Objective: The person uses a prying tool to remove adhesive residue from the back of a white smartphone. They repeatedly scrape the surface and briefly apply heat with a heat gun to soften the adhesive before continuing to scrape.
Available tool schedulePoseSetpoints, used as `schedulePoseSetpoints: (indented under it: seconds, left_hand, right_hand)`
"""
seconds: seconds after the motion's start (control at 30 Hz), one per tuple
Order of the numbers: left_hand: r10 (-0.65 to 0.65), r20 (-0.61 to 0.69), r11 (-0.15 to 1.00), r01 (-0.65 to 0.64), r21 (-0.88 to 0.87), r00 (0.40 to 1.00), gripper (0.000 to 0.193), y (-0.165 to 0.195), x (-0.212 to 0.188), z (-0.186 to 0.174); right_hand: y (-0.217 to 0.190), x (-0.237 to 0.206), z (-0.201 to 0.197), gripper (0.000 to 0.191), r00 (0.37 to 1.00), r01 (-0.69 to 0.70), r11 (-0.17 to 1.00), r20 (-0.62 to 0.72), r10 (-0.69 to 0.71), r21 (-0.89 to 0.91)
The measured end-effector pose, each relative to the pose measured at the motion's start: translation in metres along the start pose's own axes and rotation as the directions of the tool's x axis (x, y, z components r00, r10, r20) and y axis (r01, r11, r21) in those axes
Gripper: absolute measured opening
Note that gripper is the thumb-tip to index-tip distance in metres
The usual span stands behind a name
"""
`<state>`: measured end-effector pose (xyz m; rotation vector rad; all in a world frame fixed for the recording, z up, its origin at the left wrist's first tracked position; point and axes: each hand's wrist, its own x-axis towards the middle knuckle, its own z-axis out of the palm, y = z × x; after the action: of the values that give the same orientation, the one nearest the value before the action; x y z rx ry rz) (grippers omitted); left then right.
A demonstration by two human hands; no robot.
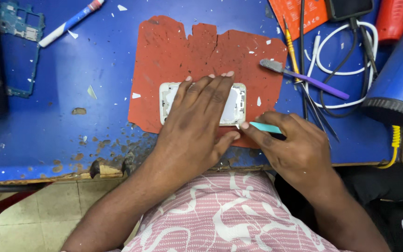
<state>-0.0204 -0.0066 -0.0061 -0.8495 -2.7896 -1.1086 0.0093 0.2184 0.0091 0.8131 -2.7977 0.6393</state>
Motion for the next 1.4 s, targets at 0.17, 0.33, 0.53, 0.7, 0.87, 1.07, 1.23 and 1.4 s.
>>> schedulePoseSetpoints:
  seconds: [0.17, 0.33, 0.53, 0.7, 0.87, 1.07, 1.23, 1.4]
  left_hand:
    - [-0.019, -0.014, 1.0, 0.019, -0.025, 1.0, 0.091, 0.0, 0.001, 0.004]
    - [-0.021, -0.035, 1.0, 0.021, -0.014, 0.999, 0.088, 0.0, 0.001, 0.007]
    - [-0.031, -0.037, 0.999, 0.029, -0.042, 0.999, 0.086, -0.001, 0.002, 0.011]
    - [-0.062, -0.007, 0.996, 0.061, -0.066, 0.998, 0.085, -0.001, 0.003, 0.011]
    - [-0.058, 0.004, 0.995, 0.058, -0.08, 0.998, 0.083, -0.001, 0.005, 0.011]
    - [-0.053, -0.012, 0.994, 0.052, -0.095, 0.999, 0.082, -0.003, 0.005, 0.011]
    - [-0.057, -0.029, 0.995, 0.054, -0.086, 0.998, 0.081, -0.001, 0.004, 0.012]
    - [-0.033, -0.07, 0.999, 0.03, -0.045, 0.997, 0.082, 0.0, 0.008, 0.013]
  right_hand:
    - [0.0, 0.009, 0.005, 0.035, 0.999, -0.029, 0.999, 0.017, 0.029, 0.018]
    - [-0.001, 0.013, 0.003, 0.037, 0.998, -0.035, 0.999, 0.051, 0.033, 0.025]
    - [-0.003, 0.014, 0.005, 0.036, 0.997, -0.069, 0.997, 0.047, 0.067, 0.04]
    - [-0.003, 0.012, 0.008, 0.03, 0.995, -0.075, 0.997, 0.072, 0.073, 0.026]
    - [-0.004, 0.008, 0.013, 0.03, 0.997, -0.069, 0.997, 0.045, 0.07, -0.031]
    - [-0.004, 0.002, 0.02, 0.035, 0.999, -0.052, 0.998, 0.004, 0.052, -0.022]
    - [-0.005, 0.001, 0.02, 0.036, 0.999, -0.022, 0.999, -0.025, 0.021, -0.049]
    - [-0.004, 0.003, 0.019, 0.036, 0.998, 0.003, 0.998, -0.069, -0.007, -0.068]
